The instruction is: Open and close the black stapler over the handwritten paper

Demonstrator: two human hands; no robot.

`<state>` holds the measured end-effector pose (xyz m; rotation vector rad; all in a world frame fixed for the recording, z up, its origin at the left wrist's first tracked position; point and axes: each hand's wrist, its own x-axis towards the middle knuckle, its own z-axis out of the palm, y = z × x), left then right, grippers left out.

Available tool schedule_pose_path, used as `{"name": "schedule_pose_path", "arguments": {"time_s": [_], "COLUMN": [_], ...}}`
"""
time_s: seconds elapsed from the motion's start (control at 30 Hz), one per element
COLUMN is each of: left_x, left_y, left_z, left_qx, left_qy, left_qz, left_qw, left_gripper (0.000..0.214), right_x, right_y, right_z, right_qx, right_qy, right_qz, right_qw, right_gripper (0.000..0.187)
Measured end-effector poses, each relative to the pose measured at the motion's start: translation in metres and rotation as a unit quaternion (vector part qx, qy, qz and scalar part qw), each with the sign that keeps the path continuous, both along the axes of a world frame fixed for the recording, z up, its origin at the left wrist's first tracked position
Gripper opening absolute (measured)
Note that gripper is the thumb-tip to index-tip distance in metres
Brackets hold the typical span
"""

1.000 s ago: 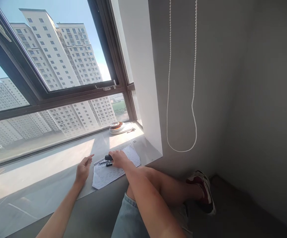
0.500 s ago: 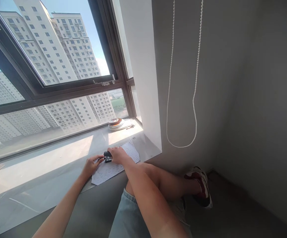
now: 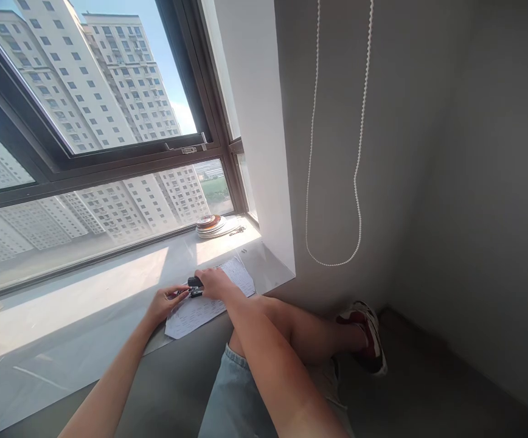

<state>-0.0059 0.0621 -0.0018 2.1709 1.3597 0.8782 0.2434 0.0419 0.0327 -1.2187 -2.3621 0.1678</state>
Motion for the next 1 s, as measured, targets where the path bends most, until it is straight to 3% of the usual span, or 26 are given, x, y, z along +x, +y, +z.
{"name": "schedule_pose_path", "arguments": {"time_s": [0.17,0.37,0.5,0.63,0.8,1.0], "left_x": [-0.001,-0.002,-0.003,-0.001,0.0,0.004], "left_y": [-0.004,-0.013,-0.014,-0.01,-0.008,-0.008], "left_z": [0.004,0.011,0.01,0.008,0.005,0.003], "left_qx": [0.041,-0.014,-0.033,0.037,0.086,0.113], "left_qy": [-0.009,-0.122,-0.117,-0.094,-0.044,0.011], "left_qz": [0.012,-0.045,-0.073,-0.1,-0.122,-0.102], "left_qw": [0.999,0.991,0.99,0.99,0.988,0.988], "left_gripper": [0.042,0.053,0.055,0.057,0.04,0.033], "right_x": [-0.002,0.008,0.018,0.011,-0.006,-0.005], "right_y": [0.004,0.008,0.007,0.001,-0.005,-0.005], "right_z": [-0.002,0.0,0.002,0.001,-0.006,-0.004], "right_qx": [-0.016,-0.002,-0.001,0.027,0.071,0.053], "right_qy": [0.038,0.084,0.075,0.031,-0.005,0.009], "right_qz": [-0.018,-0.065,0.012,0.112,0.13,0.111], "right_qw": [0.999,0.994,0.997,0.993,0.989,0.992], "right_gripper": [0.029,0.044,0.044,0.041,0.044,0.05]}}
